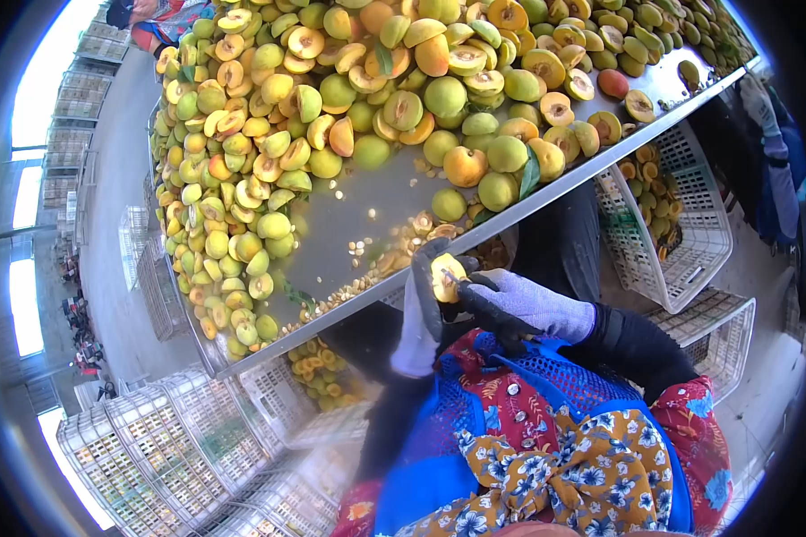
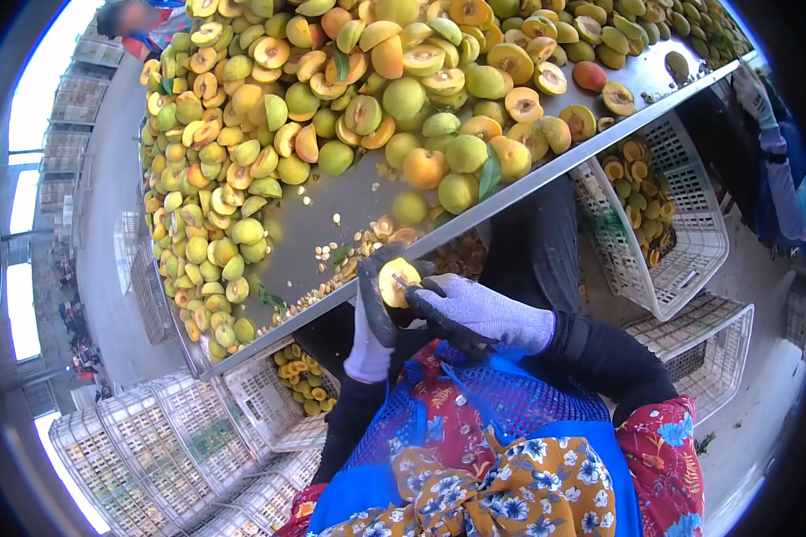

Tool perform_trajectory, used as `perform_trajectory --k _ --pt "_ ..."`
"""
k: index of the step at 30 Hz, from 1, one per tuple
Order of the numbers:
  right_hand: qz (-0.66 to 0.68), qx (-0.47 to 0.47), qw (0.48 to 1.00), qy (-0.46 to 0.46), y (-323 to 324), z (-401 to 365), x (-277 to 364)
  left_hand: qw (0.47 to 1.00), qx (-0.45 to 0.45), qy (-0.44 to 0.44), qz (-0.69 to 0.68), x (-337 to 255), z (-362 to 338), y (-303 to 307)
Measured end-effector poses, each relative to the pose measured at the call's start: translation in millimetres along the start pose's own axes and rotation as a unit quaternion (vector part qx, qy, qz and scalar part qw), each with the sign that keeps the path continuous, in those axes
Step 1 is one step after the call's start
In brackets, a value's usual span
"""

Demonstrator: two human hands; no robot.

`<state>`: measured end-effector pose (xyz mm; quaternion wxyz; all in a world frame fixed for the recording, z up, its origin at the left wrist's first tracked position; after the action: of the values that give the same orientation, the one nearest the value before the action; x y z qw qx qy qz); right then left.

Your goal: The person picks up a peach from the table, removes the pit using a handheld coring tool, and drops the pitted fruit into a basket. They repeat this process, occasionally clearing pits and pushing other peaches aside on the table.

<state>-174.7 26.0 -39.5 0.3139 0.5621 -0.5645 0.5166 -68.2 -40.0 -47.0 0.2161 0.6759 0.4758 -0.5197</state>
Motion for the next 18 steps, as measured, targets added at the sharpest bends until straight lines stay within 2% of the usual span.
perform_trajectory --k 1,2,3,4,5,6,7,8,9,10,11,12,15,17,18 --pt "0.056 0.016 0.993 -0.100 -3.4 -3.6 7.8 0.993 -0.068 -0.078 0.050 -5.2 -7.0 2.1" --pt "0.106 0.021 0.974 -0.200 -6.8 -9.7 16.2 0.981 -0.076 -0.103 0.149 -7.4 -8.4 6.2" --pt "0.070 0.025 0.981 -0.182 -6.6 -7.6 19.8 0.957 -0.090 -0.126 0.245 -13.2 -9.8 8.4" --pt "0.035 0.031 0.985 -0.165 -7.2 -7.2 21.7 0.936 -0.059 -0.154 0.312 -25.6 -14.4 4.1" --pt "-0.002 0.037 0.988 -0.147 -8.0 -7.1 23.6 0.934 -0.027 -0.153 0.320 -27.6 -12.7 3.7" --pt "-0.109 0.006 0.994 -0.002 -5.8 -6.0 19.5 0.932 0.006 -0.153 0.328 -29.6 -11.3 3.4" --pt "-0.099 0.025 0.995 0.020 -7.2 -10.0 17.2 0.929 0.038 -0.152 0.335 -31.7 -10.1 3.0" --pt "-0.090 0.042 0.994 0.044 -7.4 -13.0 16.9 0.897 0.078 -0.180 0.395 -35.8 -10.0 2.0" --pt "-0.026 0.055 0.998 0.002 -7.7 -13.6 12.3 0.860 0.119 -0.207 0.452 -38.5 -10.6 -1.1" --pt "0.037 0.062 0.997 -0.041 -8.0 -14.3 7.9 0.865 0.126 -0.202 0.441 -43.2 -13.1 -2.8" --pt "0.154 0.066 0.975 -0.147 -9.9 -15.2 0.5 0.863 0.123 -0.211 0.442 -48.1 -14.3 -5.5" --pt "0.267 0.068 0.928 -0.249 -14.9 -18.8 -4.0 0.860 0.118 -0.222 0.443 -52.8 -14.3 -7.8" --pt "0.175 0.018 0.974 -0.143 -3.7 -12.7 29.7 0.976 0.028 -0.050 0.211 -25.5 -11.7 -0.6" --pt "0.214 0.028 0.961 -0.173 -4.5 -11.9 16.4 0.970 -0.138 -0.063 0.190 12.3 -9.0 22.1" --pt "0.209 0.037 0.960 -0.182 -5.4 -11.0 15.9 0.914 -0.125 -0.159 0.352 -4.1 -10.6 14.0"
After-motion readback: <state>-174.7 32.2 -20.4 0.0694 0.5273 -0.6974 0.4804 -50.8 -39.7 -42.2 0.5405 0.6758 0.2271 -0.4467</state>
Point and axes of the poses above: each hand's wrist, its own z-axis towards the middle knuckle, its own y-axis out of the back of the hand, x = y × z, the point moved 6 cm from there along z, towards the middle knuckle, and after that the axes turned 9 degrees about z, right-handed, at the moved point
